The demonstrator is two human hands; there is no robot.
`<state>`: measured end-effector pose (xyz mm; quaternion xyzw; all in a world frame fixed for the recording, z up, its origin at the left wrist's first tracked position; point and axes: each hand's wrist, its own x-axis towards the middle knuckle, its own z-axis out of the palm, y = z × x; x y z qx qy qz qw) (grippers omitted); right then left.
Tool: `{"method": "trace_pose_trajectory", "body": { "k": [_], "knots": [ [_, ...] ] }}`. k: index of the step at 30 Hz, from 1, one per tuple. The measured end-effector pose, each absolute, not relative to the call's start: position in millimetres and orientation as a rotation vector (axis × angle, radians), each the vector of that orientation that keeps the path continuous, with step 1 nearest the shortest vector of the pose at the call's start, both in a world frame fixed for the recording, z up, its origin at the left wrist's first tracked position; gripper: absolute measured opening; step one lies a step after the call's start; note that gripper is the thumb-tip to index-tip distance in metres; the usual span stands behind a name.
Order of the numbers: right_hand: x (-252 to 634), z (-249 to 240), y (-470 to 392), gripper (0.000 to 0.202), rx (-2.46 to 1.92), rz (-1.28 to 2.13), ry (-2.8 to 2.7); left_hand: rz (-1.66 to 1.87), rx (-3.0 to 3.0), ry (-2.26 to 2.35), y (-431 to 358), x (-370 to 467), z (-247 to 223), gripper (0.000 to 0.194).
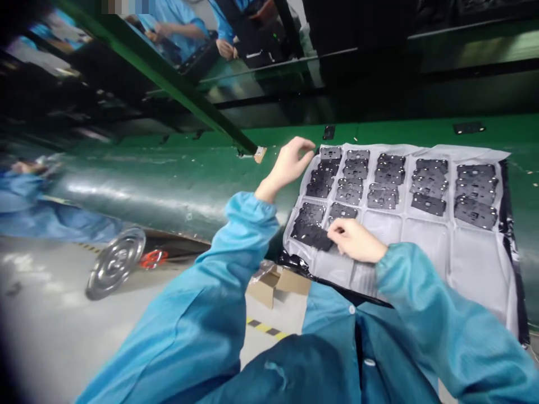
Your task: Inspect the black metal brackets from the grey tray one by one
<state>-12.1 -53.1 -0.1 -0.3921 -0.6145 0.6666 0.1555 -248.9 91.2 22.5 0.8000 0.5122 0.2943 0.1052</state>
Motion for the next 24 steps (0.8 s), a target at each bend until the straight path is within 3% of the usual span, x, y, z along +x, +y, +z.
{"method": "trace_pose_trajectory", "body": {
  "k": [4, 9, 15, 24],
  "knots": [
    [14.8, -12.4, -51.5, 0.025, -1.085, 2.001, -1.559, 0.603, 2.338, 1.286, -32.6, -263.3, 50.8, 0.013],
    [18.7, -28.4, -54.4, 0.027, -1.041, 1.916, -1.590, 0.246, 2.395, 1.369, -131.9, -284.0, 14.5, 0.014],
    [16.8, -32.1, -52.3, 0.028, -1.057, 1.854, -1.611, 0.089, 2.690, 1.545, -139.0, -278.2, -11.6, 0.020],
    [14.1, -34.6, -55.1, 0.032, -1.105, 1.770, -1.572, -0.273, 2.988, 1.407, -151.0, -287.5, 14.3, 0.024]
  ]
}}
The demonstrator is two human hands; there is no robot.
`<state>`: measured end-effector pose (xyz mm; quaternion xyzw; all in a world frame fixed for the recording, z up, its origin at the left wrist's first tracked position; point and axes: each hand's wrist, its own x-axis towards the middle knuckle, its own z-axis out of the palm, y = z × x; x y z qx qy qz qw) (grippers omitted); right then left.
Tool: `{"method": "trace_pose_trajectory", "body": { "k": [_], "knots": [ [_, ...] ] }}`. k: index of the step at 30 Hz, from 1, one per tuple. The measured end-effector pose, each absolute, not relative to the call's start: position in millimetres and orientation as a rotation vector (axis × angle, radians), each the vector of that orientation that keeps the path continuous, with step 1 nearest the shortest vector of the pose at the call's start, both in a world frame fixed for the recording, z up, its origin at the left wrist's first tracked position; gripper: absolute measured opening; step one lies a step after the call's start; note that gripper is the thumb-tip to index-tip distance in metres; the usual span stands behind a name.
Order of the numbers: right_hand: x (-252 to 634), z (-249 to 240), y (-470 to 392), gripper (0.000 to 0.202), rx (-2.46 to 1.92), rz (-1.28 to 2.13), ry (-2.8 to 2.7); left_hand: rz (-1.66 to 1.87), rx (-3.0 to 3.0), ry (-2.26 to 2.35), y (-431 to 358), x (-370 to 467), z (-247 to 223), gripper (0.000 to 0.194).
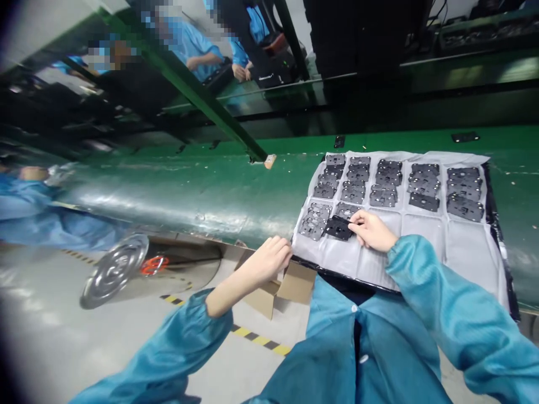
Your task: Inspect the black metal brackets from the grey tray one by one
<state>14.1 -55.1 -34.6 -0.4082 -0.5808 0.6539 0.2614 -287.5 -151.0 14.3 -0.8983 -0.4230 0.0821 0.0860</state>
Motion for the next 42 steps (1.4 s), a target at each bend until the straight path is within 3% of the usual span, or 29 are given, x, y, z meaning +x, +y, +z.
{"method": "trace_pose_trajectory", "body": {
  "k": [5, 11, 15, 21, 26, 31, 34, 38, 42],
  "knots": [
    [15.4, -27.1, -52.7, 0.035, -1.134, 1.754, -1.606, 0.340, -2.758, -1.347, -160.8, -287.1, 27.0, 0.020],
    [-23.1, 2.1, -60.2, 0.022, -1.109, 1.746, -1.677, 0.033, -2.856, -1.495, -165.3, -285.4, 22.3, 0.020],
    [-68.2, -8.5, -62.2, 0.012, -1.216, 1.764, -1.800, -0.159, -2.895, -1.596, -172.1, -297.8, 16.9, 0.018],
    [-92.2, -25.5, -70.0, 0.018, -1.299, 1.364, -2.047, -0.485, -2.804, -1.784, -171.8, -304.2, 21.1, 0.017],
    [-71.9, -4.8, -75.2, 0.021, -1.133, 1.184, -2.189, -0.447, -2.893, -1.712, -159.9, -296.4, 15.1, 0.021],
    [14.6, 0.7, -49.4, 0.010, -1.343, 0.993, -1.963, -0.919, -2.563, -1.801, -109.0, -312.9, 39.7, 0.014],
    [69.7, -13.3, -31.0, 0.015, -1.494, 0.908, -1.881, -1.117, -2.467, -1.909, -63.5, -315.3, 50.0, 0.013],
    [93.7, -31.0, -21.9, 0.024, -1.481, 0.794, -1.954, -1.096, -2.683, -2.040, -5.9, -293.9, 40.7, 0.019],
    [75.2, -39.9, -28.3, 0.019, -1.554, 0.538, -1.998, -0.909, -2.790, -2.026, 56.0, -252.7, 24.4, 0.023]
  ]
}}
